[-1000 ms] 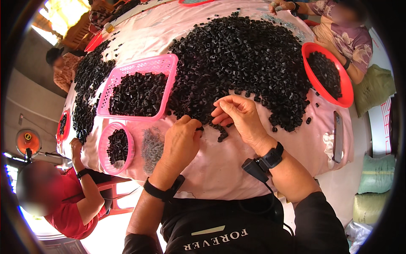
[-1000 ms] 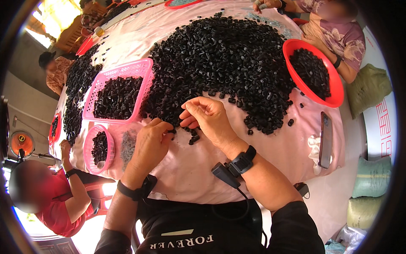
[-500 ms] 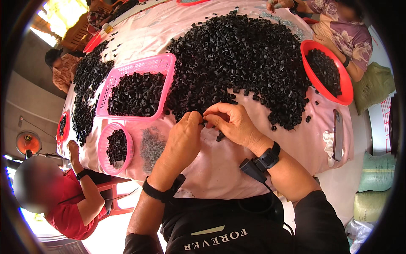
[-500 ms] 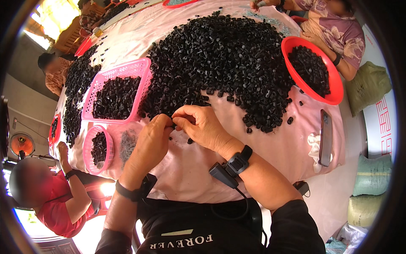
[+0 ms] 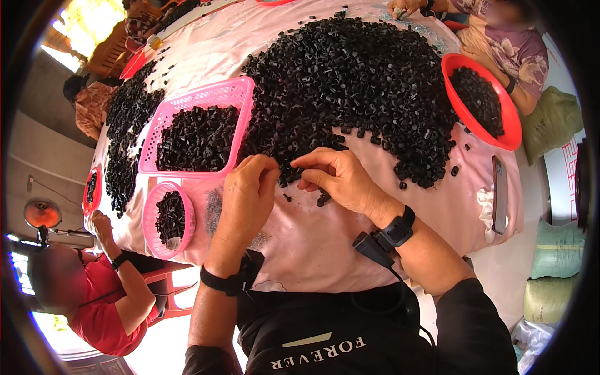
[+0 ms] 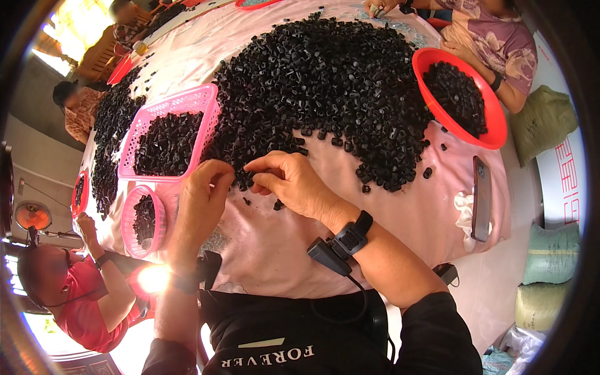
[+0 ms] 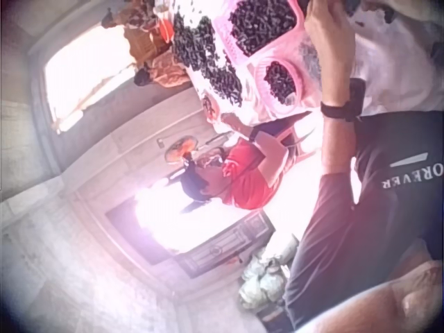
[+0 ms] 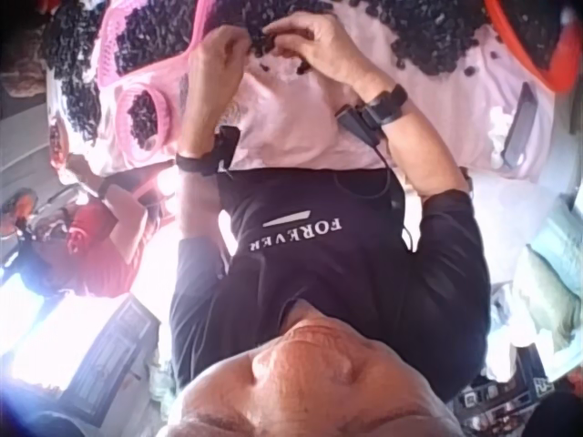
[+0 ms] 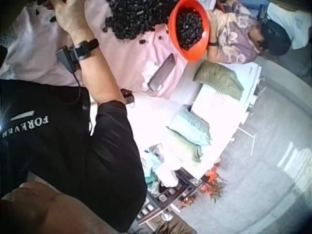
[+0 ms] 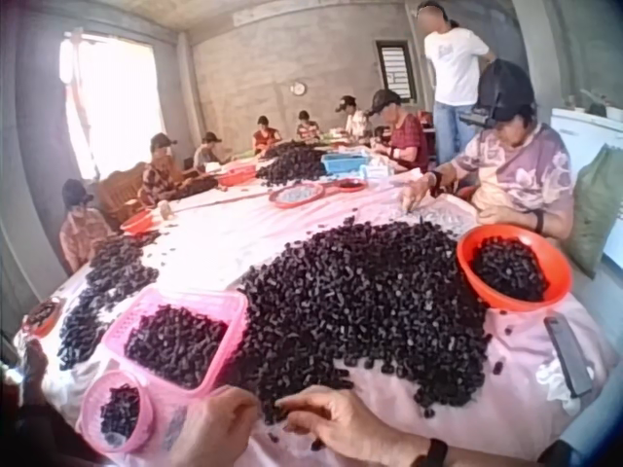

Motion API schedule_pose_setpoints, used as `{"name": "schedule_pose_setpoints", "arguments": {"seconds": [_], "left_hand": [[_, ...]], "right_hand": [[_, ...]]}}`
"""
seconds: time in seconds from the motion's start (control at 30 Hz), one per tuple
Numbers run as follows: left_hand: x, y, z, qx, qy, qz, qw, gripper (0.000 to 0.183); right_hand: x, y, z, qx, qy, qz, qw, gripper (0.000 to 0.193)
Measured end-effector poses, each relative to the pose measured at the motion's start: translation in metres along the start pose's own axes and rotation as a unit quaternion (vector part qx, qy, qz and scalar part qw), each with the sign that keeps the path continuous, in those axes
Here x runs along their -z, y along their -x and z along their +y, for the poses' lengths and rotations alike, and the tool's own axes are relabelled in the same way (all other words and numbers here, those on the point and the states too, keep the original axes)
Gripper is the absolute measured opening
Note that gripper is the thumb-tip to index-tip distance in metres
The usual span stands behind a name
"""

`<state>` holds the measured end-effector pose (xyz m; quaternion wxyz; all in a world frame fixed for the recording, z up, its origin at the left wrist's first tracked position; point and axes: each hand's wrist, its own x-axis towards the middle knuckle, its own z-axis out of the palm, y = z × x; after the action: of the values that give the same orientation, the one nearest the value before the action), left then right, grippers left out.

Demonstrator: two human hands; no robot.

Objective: Sort and inspect small black plastic shoe components at a communal work table.

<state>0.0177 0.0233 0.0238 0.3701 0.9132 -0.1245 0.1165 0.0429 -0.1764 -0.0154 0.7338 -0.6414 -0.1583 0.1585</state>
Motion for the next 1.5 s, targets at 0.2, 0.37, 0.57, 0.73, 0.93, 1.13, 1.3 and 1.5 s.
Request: {"name": "schedule_pose_setpoints", "arguments": {"seconds": [0.2, 0.37, 0.57, 0.73, 0.93, 1.13, 1.3, 1.5], "left_hand": [[0.005, 0.018, -0.023, 0.019, -0.099, -0.042, 0.994, 0.013], [-0.001, 0.026, -0.022, 0.05, -0.101, -0.06, 0.992, 0.012], [-0.001, 0.028, -0.02, 0.045, -0.118, -0.051, 0.991, 0.015], [-0.001, 0.029, -0.017, 0.051, -0.122, -0.055, 0.99, 0.014], [0.0, 0.028, -0.02, 0.055, -0.109, -0.085, 0.989, 0.01], [0.003, 0.029, -0.019, 0.047, -0.093, -0.096, 0.99, 0.01], [0.005, 0.025, -0.005, -0.004, -0.036, -0.082, 0.996, 0.016], [0.003, 0.022, 0.002, -0.029, -0.008, -0.07, 0.997, 0.019]], "right_hand": [[0.002, -0.003, 0.005, 0.024, -0.024, 0.018, 0.999, 0.014], [0.002, -0.001, 0.001, -0.009, -0.047, 0.021, 0.999, 0.013], [0.001, -0.001, 0.0, -0.023, -0.031, 0.01, 0.999, 0.014], [0.002, -0.002, 0.0, -0.017, -0.025, 0.003, 1.0, 0.014], [0.003, -0.001, 0.002, -0.022, -0.013, -0.011, 1.0, 0.015], [0.0, -0.001, 0.0, -0.018, -0.025, -0.013, 0.999, 0.013], [-0.001, 0.0, -0.002, -0.03, -0.047, -0.011, 0.998, 0.012], [-0.003, 0.0, 0.002, -0.008, -0.022, -0.022, 0.999, 0.013]]}}
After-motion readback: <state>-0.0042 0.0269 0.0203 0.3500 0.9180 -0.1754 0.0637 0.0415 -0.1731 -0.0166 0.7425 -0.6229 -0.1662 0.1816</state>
